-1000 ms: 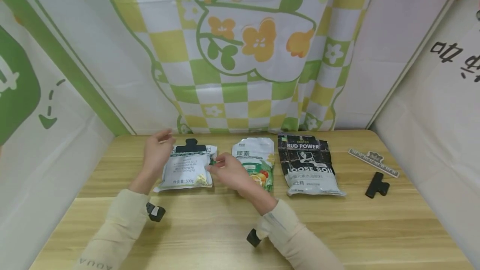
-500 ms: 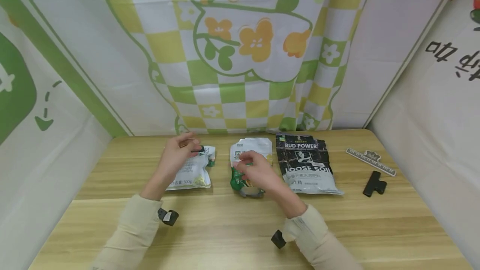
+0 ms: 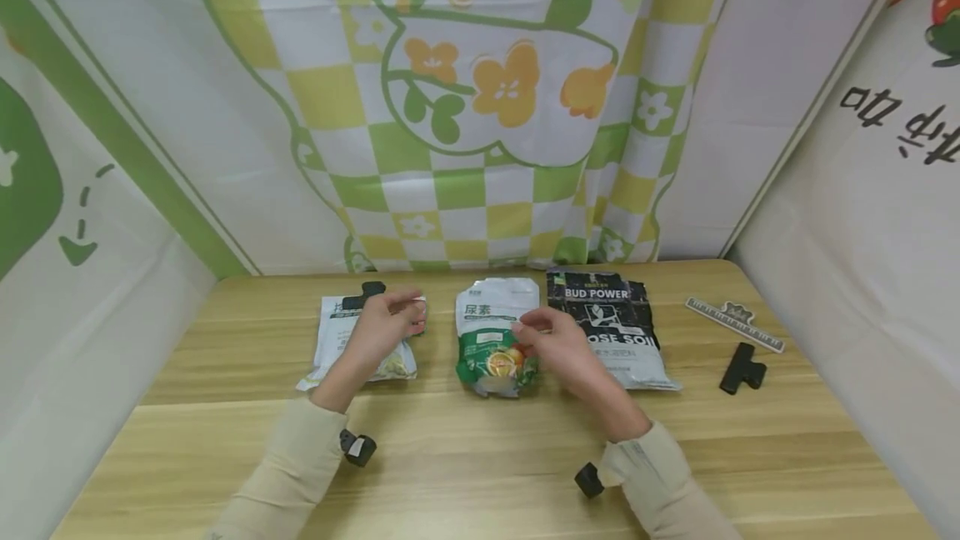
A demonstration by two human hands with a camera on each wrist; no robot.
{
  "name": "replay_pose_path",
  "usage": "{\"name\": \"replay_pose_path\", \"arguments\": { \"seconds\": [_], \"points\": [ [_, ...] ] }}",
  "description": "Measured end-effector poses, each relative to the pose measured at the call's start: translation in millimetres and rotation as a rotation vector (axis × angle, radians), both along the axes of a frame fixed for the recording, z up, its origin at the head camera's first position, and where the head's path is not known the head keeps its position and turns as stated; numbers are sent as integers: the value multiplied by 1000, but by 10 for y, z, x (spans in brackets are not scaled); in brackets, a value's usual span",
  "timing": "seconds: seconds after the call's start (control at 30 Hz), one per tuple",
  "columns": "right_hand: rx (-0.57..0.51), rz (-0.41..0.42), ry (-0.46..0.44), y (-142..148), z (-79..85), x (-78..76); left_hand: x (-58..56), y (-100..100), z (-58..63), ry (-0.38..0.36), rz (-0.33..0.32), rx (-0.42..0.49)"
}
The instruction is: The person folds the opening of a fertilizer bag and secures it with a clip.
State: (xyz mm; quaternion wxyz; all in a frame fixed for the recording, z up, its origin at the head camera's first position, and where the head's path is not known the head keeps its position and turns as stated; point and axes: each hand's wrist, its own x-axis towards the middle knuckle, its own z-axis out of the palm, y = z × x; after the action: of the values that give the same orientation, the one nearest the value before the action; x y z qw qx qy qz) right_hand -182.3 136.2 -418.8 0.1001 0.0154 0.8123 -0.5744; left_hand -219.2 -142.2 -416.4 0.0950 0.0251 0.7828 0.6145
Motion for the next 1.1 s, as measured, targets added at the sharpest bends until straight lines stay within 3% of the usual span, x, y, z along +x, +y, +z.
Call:
{"name": "replay_pose_path", "arguments": {
  "seconds": [0.37, 0.67, 1.1],
  "points": [
    [111, -52, 4, 149, -151, -32, 1, 248, -253, -81, -24, -2],
    [71, -57, -39, 144, -201, -76, -58, 412, -274, -136, -20, 28],
    [144, -80, -40, -6, -281, -170, -102, 508, -291, -189, -2, -47]
  ]
}}
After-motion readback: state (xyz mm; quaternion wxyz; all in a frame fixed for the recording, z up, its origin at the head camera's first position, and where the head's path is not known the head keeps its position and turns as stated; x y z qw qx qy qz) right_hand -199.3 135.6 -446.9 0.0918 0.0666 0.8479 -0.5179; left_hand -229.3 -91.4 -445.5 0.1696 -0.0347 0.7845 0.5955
